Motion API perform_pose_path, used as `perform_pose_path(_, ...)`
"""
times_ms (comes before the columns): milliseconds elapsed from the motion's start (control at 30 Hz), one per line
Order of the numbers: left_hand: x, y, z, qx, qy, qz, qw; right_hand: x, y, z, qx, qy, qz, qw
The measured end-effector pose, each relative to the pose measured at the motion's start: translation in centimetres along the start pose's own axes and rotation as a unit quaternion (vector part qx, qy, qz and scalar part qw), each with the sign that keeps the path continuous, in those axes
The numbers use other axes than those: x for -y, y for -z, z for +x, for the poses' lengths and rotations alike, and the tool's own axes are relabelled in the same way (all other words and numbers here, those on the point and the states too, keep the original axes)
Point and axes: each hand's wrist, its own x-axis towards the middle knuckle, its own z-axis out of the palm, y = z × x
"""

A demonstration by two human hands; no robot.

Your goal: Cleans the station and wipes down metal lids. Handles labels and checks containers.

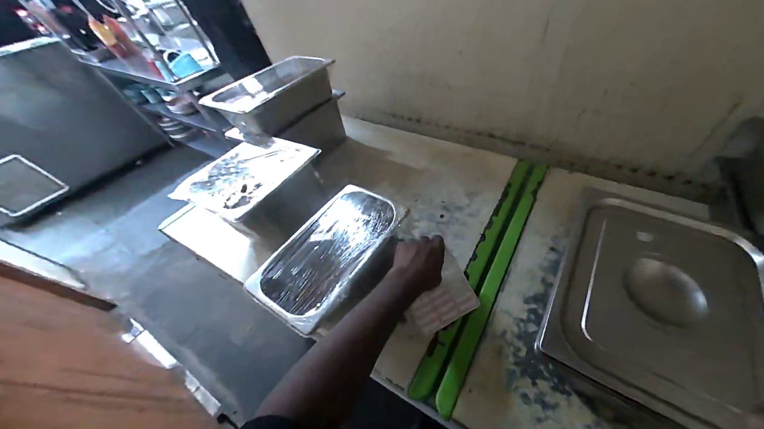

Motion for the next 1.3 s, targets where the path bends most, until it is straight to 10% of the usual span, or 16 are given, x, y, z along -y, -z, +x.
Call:
perform_pose_path(200,3.1,3.4,-8.1,-0.055,-0.071,-0.248,0.965,0.2,-15.7,-2.8,0.087,-0.265,0.173,0.945)
perform_pose_path(433,6.8,0.7,-14.0,-0.092,-0.179,-0.521,0.829,0.5,-19.3,0.3,0.028,-0.409,0.322,0.853)
perform_pose_path(600,6.9,-4.7,-14.4,-0.157,-0.287,-0.799,0.505,1.1,-19.2,3.0,-0.041,-0.384,0.337,0.859)
perform_pose_path(733,1.4,-10.6,-15.4,-0.138,-0.229,-0.895,0.357,1.2,-19.9,4.2,-0.064,-0.331,0.289,0.896)
perform_pose_path(1133,-1.5,-10.5,-15.8,-0.172,-0.06,-0.896,0.405,-0.3,-18.8,5.0,-0.084,0.029,-0.104,0.991)
perform_pose_path(1300,-1.7,-8.9,-17.0,-0.134,-0.103,-0.939,0.3,0.2,-19.8,5.1,-0.085,0.047,-0.164,0.982)
